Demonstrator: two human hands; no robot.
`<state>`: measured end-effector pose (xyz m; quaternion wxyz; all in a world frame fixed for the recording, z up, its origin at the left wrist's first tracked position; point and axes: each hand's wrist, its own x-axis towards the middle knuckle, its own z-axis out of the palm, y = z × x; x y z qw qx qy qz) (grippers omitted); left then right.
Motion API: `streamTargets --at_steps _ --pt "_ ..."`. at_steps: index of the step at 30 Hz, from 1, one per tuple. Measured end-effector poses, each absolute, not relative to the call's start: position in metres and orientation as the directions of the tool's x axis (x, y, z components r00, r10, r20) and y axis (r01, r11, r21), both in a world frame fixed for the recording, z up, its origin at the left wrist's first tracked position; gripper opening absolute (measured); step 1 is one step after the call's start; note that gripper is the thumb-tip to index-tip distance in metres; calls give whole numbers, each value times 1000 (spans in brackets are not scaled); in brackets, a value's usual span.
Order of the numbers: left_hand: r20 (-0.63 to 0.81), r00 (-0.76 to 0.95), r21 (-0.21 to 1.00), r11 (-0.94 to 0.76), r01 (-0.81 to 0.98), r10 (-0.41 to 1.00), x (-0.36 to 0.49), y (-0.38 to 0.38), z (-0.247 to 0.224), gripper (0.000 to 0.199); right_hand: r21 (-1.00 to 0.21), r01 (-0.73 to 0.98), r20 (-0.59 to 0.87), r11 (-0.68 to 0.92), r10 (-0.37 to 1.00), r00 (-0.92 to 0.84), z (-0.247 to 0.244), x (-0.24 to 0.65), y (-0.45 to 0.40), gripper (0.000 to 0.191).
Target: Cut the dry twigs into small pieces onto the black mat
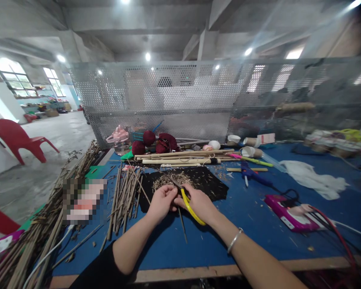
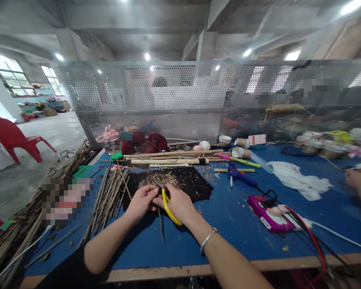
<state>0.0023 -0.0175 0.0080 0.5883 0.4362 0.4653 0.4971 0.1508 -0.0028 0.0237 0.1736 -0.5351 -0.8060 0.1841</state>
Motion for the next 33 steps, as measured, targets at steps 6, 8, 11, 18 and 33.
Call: streamTargets --at_steps 6,8,11,18,33 --pt "-122 107 970 141 -200 987 4 -17 5 41 -468 796 134 383 922 -364 25 148 -5 52" --pt "-117 101 971 135 -196 988 4 -17 6 42 -488 784 121 383 919 -374 24 147 -6 49" --pt "-121 76 976 133 -173 990 4 -18 7 42 -506 778 93 372 920 -380 23 148 -5 44" --pt "-166 58 972 173 -157 984 5 -19 6 39 -520 773 63 364 919 -390 22 150 0 40" --pt "-105 -47 985 98 -139 993 2 -16 3 36 -431 810 127 398 915 -382 26 147 -8 55"
